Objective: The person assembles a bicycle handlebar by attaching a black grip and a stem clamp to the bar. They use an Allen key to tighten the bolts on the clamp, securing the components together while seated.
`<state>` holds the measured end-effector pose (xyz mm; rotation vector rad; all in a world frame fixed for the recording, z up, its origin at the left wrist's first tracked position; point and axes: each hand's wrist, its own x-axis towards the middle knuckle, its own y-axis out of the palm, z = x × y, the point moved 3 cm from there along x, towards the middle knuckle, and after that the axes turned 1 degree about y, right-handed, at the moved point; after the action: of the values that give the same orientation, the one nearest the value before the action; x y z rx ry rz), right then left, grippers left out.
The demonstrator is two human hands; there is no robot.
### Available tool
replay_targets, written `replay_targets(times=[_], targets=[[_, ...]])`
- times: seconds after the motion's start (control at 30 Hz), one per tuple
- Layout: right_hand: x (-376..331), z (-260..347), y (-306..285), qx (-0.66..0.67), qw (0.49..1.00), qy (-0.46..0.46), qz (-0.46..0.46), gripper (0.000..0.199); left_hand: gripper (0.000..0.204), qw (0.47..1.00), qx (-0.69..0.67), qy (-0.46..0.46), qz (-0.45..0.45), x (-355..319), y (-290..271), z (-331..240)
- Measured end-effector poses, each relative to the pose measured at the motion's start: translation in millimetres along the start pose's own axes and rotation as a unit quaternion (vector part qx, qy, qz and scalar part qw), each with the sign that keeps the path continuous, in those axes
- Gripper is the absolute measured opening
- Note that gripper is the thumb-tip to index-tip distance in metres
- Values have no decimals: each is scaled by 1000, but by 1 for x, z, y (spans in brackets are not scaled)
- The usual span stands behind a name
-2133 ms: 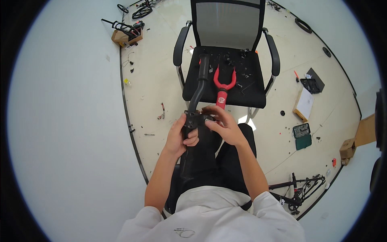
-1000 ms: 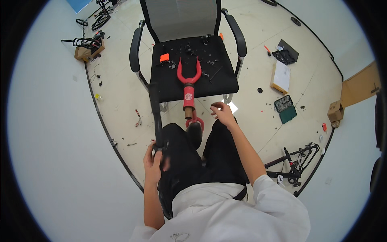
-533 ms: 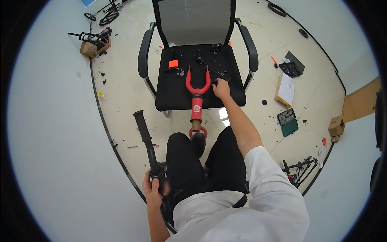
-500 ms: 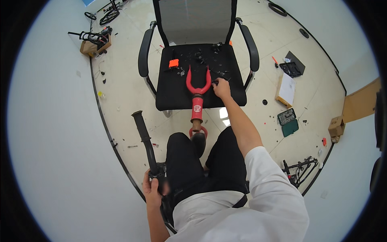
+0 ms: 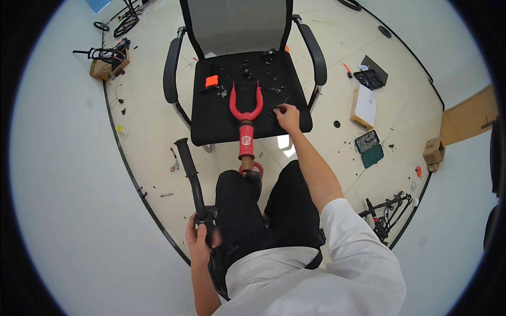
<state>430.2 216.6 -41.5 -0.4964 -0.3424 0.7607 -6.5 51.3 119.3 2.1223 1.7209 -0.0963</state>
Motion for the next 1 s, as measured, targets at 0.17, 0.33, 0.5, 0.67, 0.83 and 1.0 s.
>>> replay_targets(times=[0.17,0.33,0.5,0.67,0.83,1.0], targets=[[-4,8,2,-71,997,-23,-5,21,38,998,20,21,62,-2,0,4],[12,18,9,-187,982,-7,28,25,36,999,23,-1,40,-13,-12,8],[15,32,7,-182,978,-45,87,36,36,999,5,-11,-46,-26,-35,16],[43,38,-3,-154,988,-2,31,39,37,997,-12,-22,-75,-26,-43,19],[77,7,1,-203,976,-82,-9,25,38,997,4,-36,-71,-15,-40,14],[79,4,8,-189,982,-6,-14,22,37,996,22,-34,-77,-1,-24,2]])
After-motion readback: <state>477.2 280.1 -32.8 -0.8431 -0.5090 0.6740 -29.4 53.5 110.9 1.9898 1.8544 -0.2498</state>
